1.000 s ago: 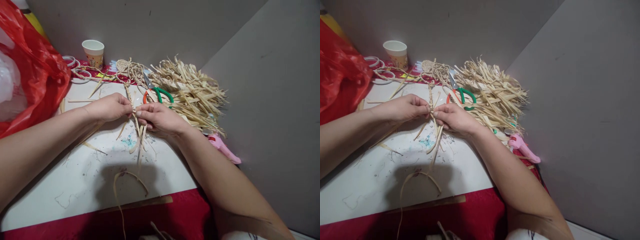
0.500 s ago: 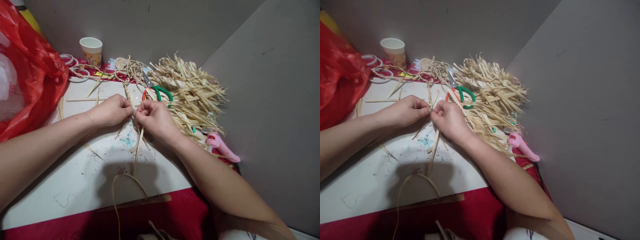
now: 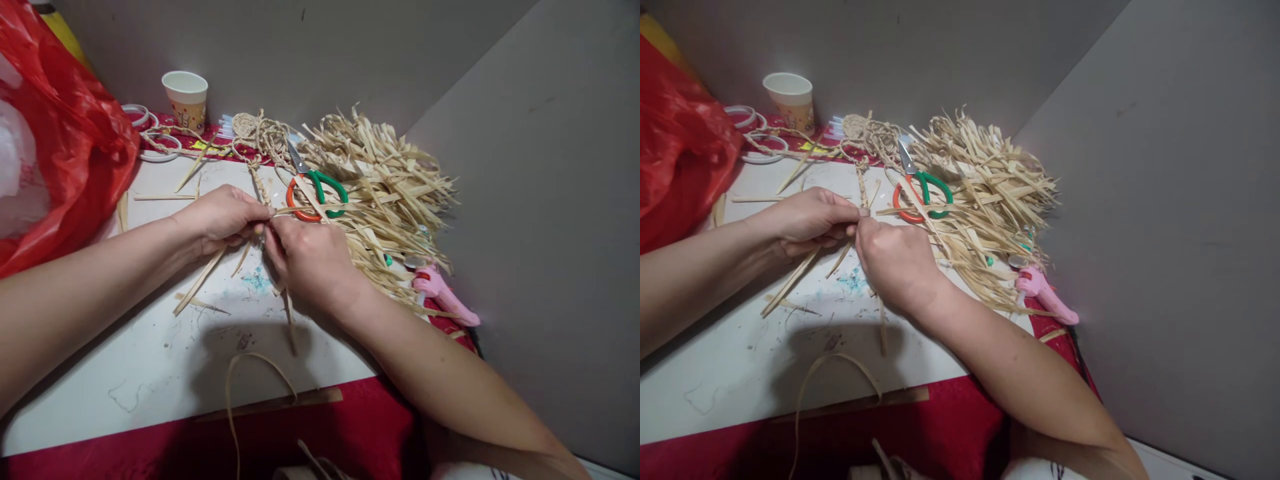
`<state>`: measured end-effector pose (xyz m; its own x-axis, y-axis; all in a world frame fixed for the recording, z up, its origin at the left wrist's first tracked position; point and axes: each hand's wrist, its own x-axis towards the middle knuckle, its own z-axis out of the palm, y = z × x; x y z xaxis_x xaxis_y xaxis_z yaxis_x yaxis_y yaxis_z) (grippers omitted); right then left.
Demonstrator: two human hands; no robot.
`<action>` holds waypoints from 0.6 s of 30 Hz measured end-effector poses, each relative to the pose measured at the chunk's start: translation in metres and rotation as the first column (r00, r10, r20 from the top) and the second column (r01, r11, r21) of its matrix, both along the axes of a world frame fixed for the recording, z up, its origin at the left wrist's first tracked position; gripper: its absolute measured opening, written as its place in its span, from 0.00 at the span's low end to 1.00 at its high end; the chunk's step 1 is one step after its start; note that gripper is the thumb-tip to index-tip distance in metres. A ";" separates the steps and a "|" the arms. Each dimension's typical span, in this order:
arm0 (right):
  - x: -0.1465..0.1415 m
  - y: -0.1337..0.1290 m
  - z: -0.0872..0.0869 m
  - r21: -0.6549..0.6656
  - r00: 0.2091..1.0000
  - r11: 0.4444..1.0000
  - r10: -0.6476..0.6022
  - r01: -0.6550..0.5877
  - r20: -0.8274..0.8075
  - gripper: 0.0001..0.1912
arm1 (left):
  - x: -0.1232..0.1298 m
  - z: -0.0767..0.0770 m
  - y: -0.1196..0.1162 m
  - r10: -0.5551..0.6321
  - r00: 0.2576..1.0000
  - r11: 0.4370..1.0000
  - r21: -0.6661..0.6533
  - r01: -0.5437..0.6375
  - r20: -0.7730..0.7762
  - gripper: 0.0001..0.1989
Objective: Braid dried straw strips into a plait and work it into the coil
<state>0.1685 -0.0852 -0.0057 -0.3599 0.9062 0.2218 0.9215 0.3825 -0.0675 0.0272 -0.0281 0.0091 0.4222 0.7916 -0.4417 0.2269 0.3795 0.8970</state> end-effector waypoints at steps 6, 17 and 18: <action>-0.002 -0.006 0.005 -0.102 0.995 0.994 0.056 -0.047 0.088 0.21 | -0.001 -0.001 0.002 0.056 0.998 0.998 0.001 -0.056 0.010 0.15; 0.019 -0.007 0.042 -0.443 0.946 0.848 0.186 -0.291 -0.266 0.31 | -0.007 0.005 0.007 -0.011 0.998 0.999 -0.053 0.014 0.054 0.16; 0.025 -0.005 0.045 -0.463 0.905 0.809 0.186 -0.362 -0.382 0.26 | -0.008 0.006 0.007 -0.021 0.999 0.998 -0.052 0.024 0.049 0.16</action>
